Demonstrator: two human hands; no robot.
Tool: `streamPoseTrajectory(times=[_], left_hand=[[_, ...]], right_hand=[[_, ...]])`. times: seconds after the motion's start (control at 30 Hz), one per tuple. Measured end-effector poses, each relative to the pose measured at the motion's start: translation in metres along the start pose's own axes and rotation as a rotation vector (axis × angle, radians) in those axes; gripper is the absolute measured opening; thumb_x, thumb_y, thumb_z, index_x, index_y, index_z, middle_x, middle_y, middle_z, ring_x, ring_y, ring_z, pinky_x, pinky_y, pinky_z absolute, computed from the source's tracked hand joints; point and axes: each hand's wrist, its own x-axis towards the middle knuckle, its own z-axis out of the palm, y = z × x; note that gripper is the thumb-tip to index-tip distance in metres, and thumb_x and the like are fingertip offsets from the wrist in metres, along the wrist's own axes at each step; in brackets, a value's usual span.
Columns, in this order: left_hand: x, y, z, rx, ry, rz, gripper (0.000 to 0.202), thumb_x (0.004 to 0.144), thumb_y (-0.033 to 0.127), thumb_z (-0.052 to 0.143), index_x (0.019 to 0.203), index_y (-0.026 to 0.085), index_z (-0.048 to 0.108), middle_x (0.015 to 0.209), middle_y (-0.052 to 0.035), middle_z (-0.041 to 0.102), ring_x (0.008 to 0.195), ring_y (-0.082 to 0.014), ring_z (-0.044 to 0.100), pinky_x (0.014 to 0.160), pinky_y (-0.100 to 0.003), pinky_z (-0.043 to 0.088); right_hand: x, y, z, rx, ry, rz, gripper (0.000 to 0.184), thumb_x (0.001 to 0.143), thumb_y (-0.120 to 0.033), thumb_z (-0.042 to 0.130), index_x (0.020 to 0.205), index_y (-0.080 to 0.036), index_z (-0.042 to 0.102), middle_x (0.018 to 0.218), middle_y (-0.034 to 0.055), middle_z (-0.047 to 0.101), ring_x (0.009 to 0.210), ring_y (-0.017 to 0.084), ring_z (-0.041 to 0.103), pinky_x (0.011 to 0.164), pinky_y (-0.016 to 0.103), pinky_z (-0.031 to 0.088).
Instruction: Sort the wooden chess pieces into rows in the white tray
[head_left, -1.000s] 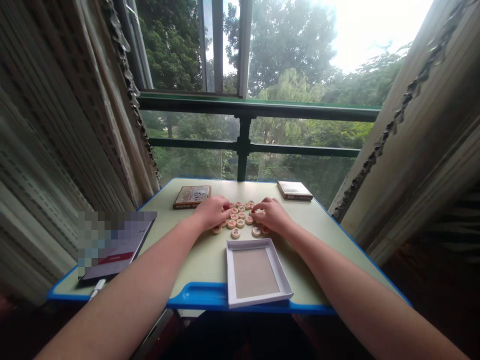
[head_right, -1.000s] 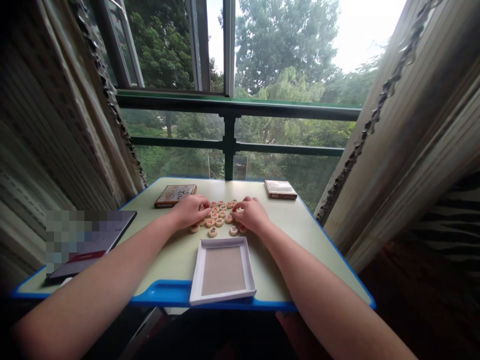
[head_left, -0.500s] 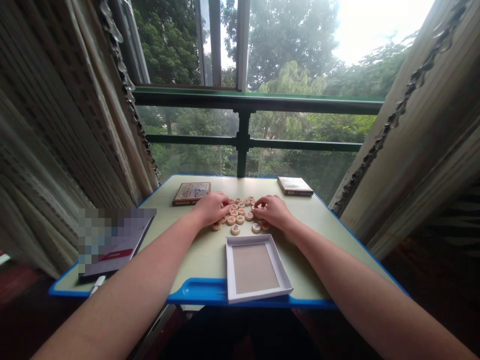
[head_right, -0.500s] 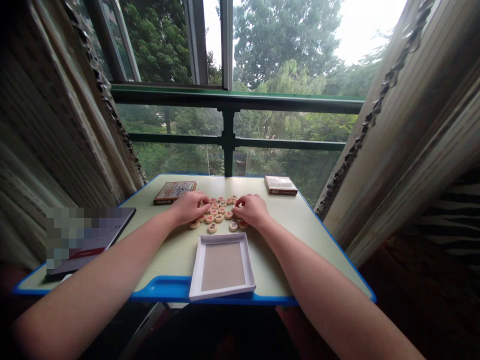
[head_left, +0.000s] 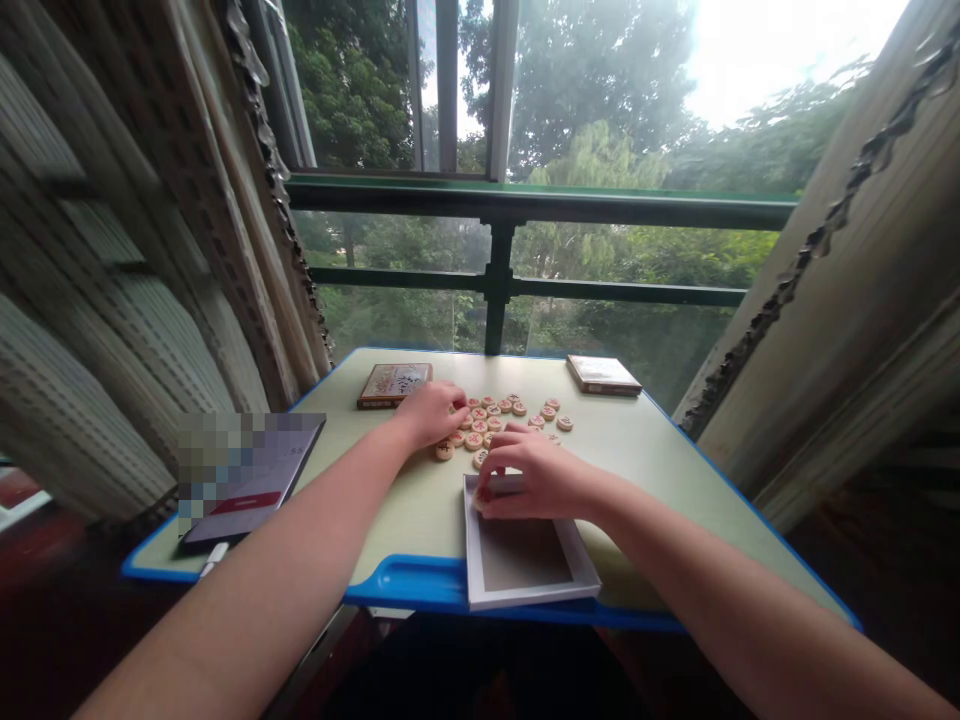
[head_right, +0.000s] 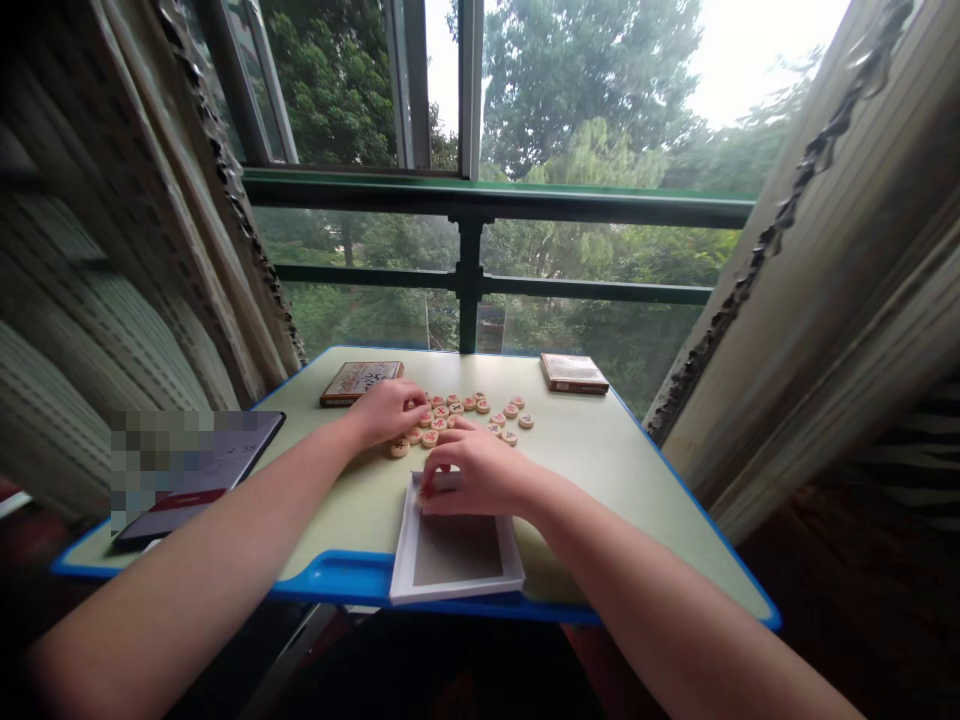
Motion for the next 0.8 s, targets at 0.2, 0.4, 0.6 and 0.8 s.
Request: streamPoseTrajectory(times=[0.2,0.4,0.6,0.8], left_hand=[[0.0003,-0.0003,-0.0005,0.009,-0.016,0.000,0.023,0.078,0.033,0.049,0.076,0.018,0.066,0.080,-0.0043,0.064,0.072,-0.0165,0.057,0.068,-0.027,0.043],[-0.0008,0.0017,-0.0015,0.003,-0.017,0.011,0.022,0.078,0.033,0.049,0.076,0.018,0.066,0.081,-0.0046,0.064,0.076,-0.0175,0.057,0.071,-0.028,0.043],[-0.0015,0.0039,-0.0016,-0.002,-0.011,0.023,0.022,0.078,0.033,0.050,0.076,0.019,0.066,0.084,-0.0039,0.065,0.073,-0.0162,0.057,0.070,-0.027,0.043],[-0.0012,0.0048,-0.0017,0.004,-0.015,0.041,0.023,0.079,0.033,0.049,0.077,0.018,0.067,0.081,-0.0045,0.064,0.073,-0.0170,0.057,0.068,-0.028,0.043]], right_hand=[[0.0004,-0.0011,0.0028,-0.062,-0.036,-0.046,0.017,0.072,-0.034,0.068,0.080,-0.020,0.071,0.072,0.0017,0.060,0.069,0.014,0.048,0.081,0.032,0.038],[0.0009,-0.0019,0.0037,-0.077,-0.009,-0.047,0.012,0.073,-0.025,0.064,0.081,-0.020,0.070,0.071,0.0021,0.061,0.067,0.014,0.049,0.077,0.030,0.040],[0.0022,-0.0006,0.0074,-0.079,0.012,-0.056,0.012,0.077,-0.024,0.061,0.082,-0.021,0.071,0.071,0.0025,0.062,0.067,0.014,0.050,0.076,0.029,0.041],[0.0028,-0.0017,0.0070,-0.065,0.012,-0.064,0.013,0.079,-0.022,0.059,0.084,-0.021,0.072,0.067,0.0013,0.062,0.064,0.013,0.049,0.072,0.027,0.040]])
